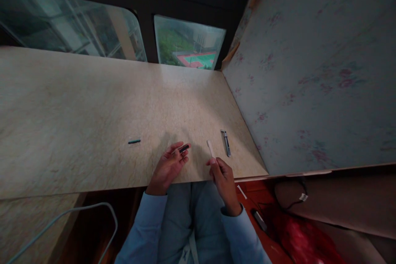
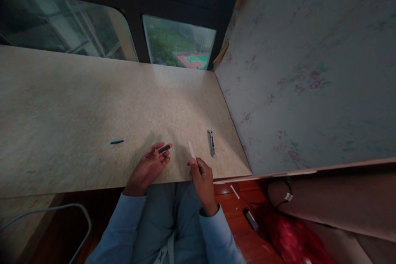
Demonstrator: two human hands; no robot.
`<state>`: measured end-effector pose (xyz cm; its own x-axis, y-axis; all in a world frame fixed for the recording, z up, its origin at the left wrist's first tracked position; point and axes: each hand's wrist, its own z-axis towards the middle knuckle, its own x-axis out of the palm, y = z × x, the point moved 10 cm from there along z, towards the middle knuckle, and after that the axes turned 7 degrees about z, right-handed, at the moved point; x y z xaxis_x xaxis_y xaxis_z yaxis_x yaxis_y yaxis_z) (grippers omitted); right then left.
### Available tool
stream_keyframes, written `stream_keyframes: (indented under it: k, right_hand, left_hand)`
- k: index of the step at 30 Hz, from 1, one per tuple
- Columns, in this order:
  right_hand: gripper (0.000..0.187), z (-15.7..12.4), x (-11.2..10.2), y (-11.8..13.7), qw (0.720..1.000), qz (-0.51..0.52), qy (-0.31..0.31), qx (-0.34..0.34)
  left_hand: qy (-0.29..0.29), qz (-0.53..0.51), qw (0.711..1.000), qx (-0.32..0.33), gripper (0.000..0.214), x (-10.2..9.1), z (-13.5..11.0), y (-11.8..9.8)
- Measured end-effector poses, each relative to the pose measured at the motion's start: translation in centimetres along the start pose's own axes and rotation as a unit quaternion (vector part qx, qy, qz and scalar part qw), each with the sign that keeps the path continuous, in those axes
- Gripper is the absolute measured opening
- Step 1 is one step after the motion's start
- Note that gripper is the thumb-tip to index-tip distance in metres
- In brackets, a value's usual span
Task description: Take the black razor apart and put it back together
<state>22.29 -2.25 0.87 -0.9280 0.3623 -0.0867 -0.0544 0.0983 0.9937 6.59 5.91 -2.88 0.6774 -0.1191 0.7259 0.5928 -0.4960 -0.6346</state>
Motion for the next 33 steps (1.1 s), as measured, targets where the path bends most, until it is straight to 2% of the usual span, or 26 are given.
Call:
stream_keyframes:
  k: [9,13,16,21,23,27,33]
  right_hand:
    - [0.045,-0.5,-5.4,-1.5,0.996,0.057,-0.068,0.016]
    - [0.043,-0.1,-8.0,-2.2,0.991,0.098,-0.09,0.031]
    - [0.043,0.3,-8.6,-3.1,0.986,0.136,-0.064,0.07]
    - [0.041,0.7,-8.3,-3.4,0.986,0.138,-0.01,0.089]
    - [0.04,0.7,-8.4,-3.4,0.987,0.141,-0.013,0.08]
    - [0.04,0.5,-9.1,-3.6,0.977,0.197,-0.056,0.063]
    - [0.036,0.3,-10.0,-3.6,0.948,0.295,-0.118,0.031]
  left_hand:
    - [-0.062,0.088,0.993,0.045,0.036,-0.2,-0.2,-0.2]
    - [-0.125,0.221,0.962,0.101,0.03,0.3,-0.5,-1.0]
    - [-0.15,0.298,0.933,0.135,0.03,1.5,-0.5,-1.4]
    - [-0.13,0.375,0.899,0.185,0.031,4.8,0.3,-1.2]
    - [-0.123,0.417,0.876,0.208,0.029,6.4,0.7,-1.1]
    - [-0.082,0.509,0.815,0.265,0.024,10.1,1.8,-0.5]
    - [0.019,0.65,0.692,0.315,0.027,15.9,4.2,2.7]
